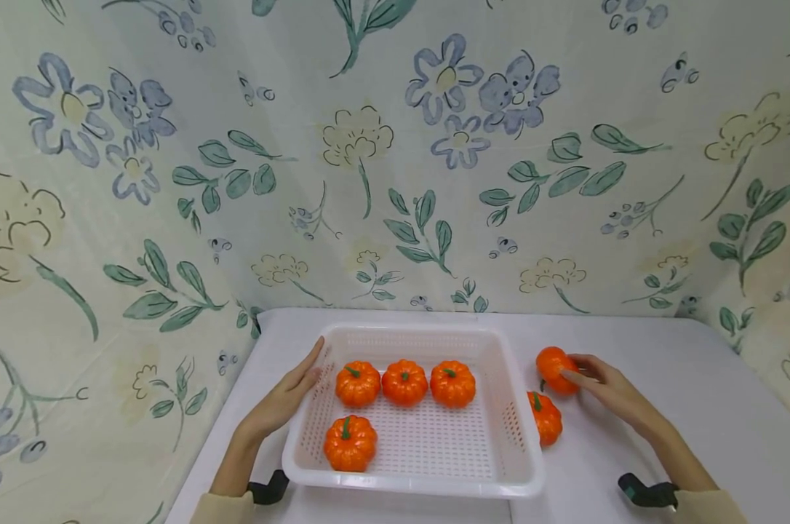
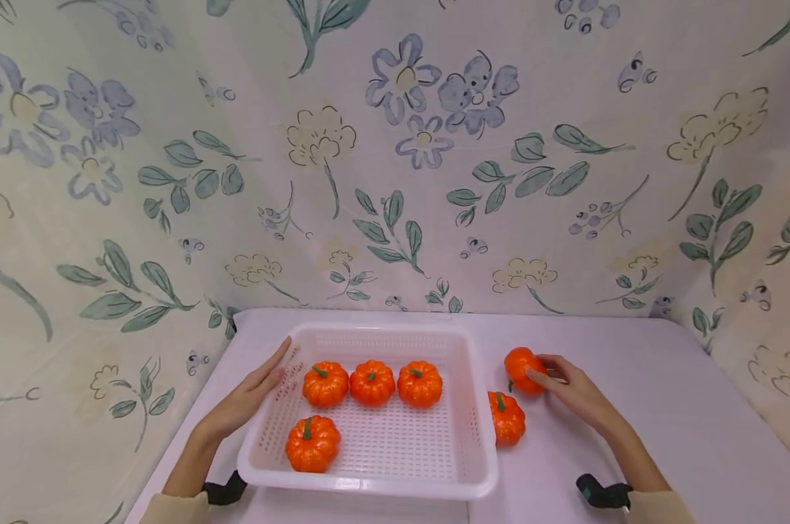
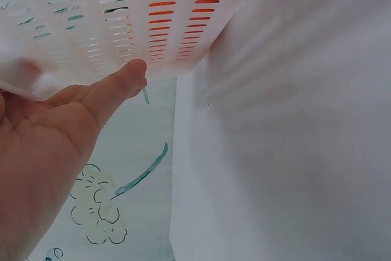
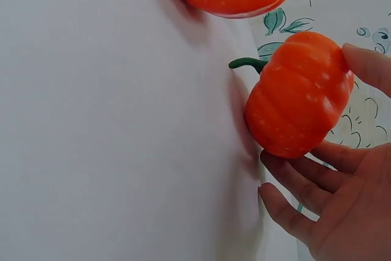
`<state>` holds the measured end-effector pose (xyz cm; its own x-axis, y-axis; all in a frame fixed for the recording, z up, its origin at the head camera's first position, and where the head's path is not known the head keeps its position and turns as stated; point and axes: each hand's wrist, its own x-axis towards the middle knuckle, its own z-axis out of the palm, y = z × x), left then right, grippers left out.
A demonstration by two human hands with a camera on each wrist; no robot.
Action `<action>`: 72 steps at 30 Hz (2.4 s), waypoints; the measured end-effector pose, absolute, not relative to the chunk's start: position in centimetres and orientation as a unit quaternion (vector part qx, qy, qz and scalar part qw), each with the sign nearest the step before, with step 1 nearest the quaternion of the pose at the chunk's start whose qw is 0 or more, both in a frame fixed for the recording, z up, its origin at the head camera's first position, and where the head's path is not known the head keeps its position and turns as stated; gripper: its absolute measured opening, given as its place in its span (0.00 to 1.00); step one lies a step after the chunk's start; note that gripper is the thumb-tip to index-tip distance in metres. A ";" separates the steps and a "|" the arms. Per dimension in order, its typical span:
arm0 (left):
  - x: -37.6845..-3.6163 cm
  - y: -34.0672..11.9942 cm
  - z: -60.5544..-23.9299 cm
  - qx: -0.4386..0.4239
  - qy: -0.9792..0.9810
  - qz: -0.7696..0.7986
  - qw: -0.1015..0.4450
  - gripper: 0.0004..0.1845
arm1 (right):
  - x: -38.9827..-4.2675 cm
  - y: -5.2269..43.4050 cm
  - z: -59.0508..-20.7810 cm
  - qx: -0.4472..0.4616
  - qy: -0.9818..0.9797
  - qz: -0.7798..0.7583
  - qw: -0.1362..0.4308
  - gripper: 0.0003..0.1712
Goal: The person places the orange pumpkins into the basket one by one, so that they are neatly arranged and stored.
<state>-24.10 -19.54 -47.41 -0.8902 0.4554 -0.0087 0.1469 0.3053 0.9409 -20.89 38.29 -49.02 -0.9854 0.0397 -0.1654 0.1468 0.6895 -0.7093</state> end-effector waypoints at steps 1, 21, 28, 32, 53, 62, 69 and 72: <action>-24.1 -19.6 -47.4 0.189 0.795 0.559 0.137 0.33 | -20.9 38.4 -49.1 0.048 0.917 -0.390 0.063 0.51; -24.3 -19.4 -47.6 0.204 0.802 0.546 0.130 0.33 | -23.0 35.6 -46.5 -0.104 0.942 -0.317 0.035 0.48; -24.2 -19.4 -47.5 0.193 0.807 0.543 0.127 0.33 | -23.4 35.0 -47.3 -0.099 0.941 -0.321 0.035 0.49; -24.1 -19.5 -47.6 0.189 0.809 0.542 0.125 0.32 | -23.8 34.4 -47.2 -0.098 0.940 -0.323 0.044 0.51; -24.3 -19.5 -47.5 0.188 0.799 0.556 0.129 0.32 | -24.4 33.7 -46.7 -0.072 0.950 -0.300 0.042 0.49; -24.3 -19.5 -47.7 0.189 0.800 0.553 0.133 0.33 | -22.8 35.6 -47.2 -0.034 0.928 -0.370 0.012 0.45; -24.3 -19.6 -47.6 0.188 0.801 0.554 0.131 0.32 | -22.0 36.7 -48.9 -0.030 0.908 -0.417 -0.031 0.41; -24.3 -19.6 -47.7 0.190 0.802 0.552 0.129 0.33 | -21.6 36.9 -49.7 -0.028 0.908 -0.417 -0.035 0.40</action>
